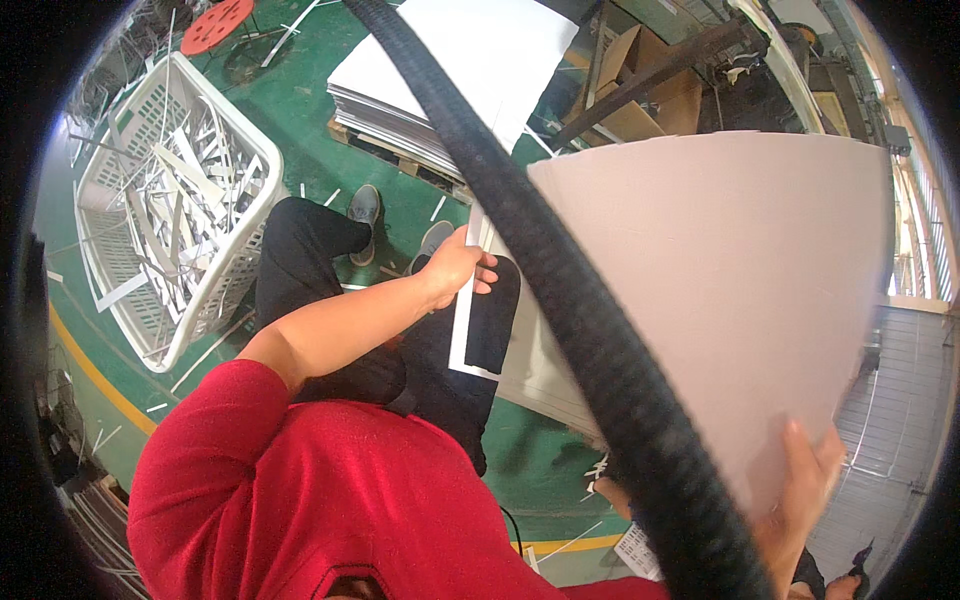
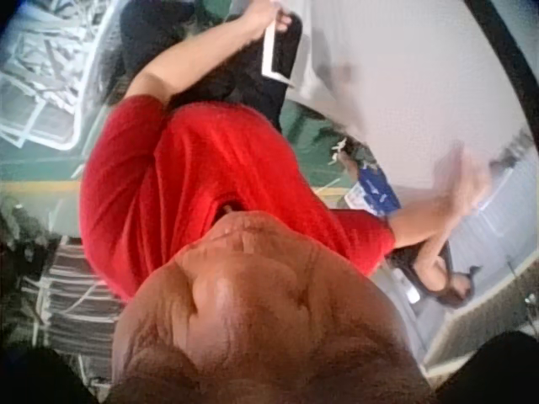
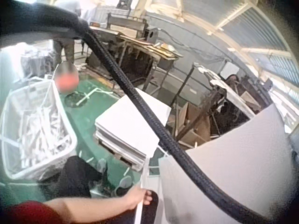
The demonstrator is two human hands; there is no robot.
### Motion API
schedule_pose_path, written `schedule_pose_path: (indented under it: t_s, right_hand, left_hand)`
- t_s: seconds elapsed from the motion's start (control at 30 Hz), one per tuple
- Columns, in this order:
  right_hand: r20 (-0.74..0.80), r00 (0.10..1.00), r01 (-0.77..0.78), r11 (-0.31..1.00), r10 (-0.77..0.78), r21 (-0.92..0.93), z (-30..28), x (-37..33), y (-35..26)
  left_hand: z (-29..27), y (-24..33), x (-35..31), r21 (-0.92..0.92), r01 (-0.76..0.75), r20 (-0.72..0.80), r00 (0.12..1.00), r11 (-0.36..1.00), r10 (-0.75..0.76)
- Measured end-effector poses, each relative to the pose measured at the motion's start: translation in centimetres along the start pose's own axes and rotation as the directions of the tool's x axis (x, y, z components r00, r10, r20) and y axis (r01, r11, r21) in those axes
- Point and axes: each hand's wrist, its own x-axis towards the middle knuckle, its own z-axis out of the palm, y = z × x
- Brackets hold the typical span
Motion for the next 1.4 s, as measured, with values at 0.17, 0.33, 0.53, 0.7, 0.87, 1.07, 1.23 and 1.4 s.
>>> schedule_pose_path:
  t_s: [0.17,0.33,0.53,0.7,0.87,1.07,1.23,1.4]
  right_hand:
    - [-0.353,0.935,0.028,0.999,-0.038,-0.032,-5.7,-2.8,-1.6]
    - [-0.566,0.824,0.163,0.965,-0.017,0.208,-6.5,-4.5,-4.2]
    - [-0.503,0.864,0.312,0.804,-0.018,0.507,0.5,2.6,-6.5]
    - [-0.226,0.966,0.257,0.498,-0.123,0.829,10.7,10.6,-12.1]
    - [-0.159,0.972,0.192,0.198,-0.171,0.961,23.1,15.5,-20.7]
    - [0.023,1.0,-0.023,-0.031,0.006,0.999,36.0,19.8,-29.7]
    - [-0.045,0.999,0.045,0.058,0.011,0.997,41.7,21.3,-33.4]
    - [-0.139,0.98,0.157,0.129,-0.141,0.979,40.5,23.6,-34.0]
  left_hand:
    - [-1.3,-1.3,3.3,-0.04,0.075,-0.061,0.995,0.996,-0.078]
    - [-0.4,-3.1,5.4,-0.049,0.16,0.115,0.982,0.986,-0.153]
    - [-1.8,-4.0,4.9,0.028,0.215,0.097,0.972,0.976,-0.216]
    - [-4.9,-4.3,3.5,0.087,0.227,0.041,0.972,0.97,-0.231]
    - [-6.1,-2.3,1.7,0.217,0.155,0.176,0.965,0.964,-0.194]
    - [-9.5,-1.5,3.7,0.167,0.128,0.414,0.891,0.978,-0.188]
    - [-10.7,-1.1,6.0,0.117,0.155,0.423,0.886,0.981,-0.19]
    - [-9.9,0.6,8.1,0.099,0.059,0.424,0.901,0.993,-0.096]
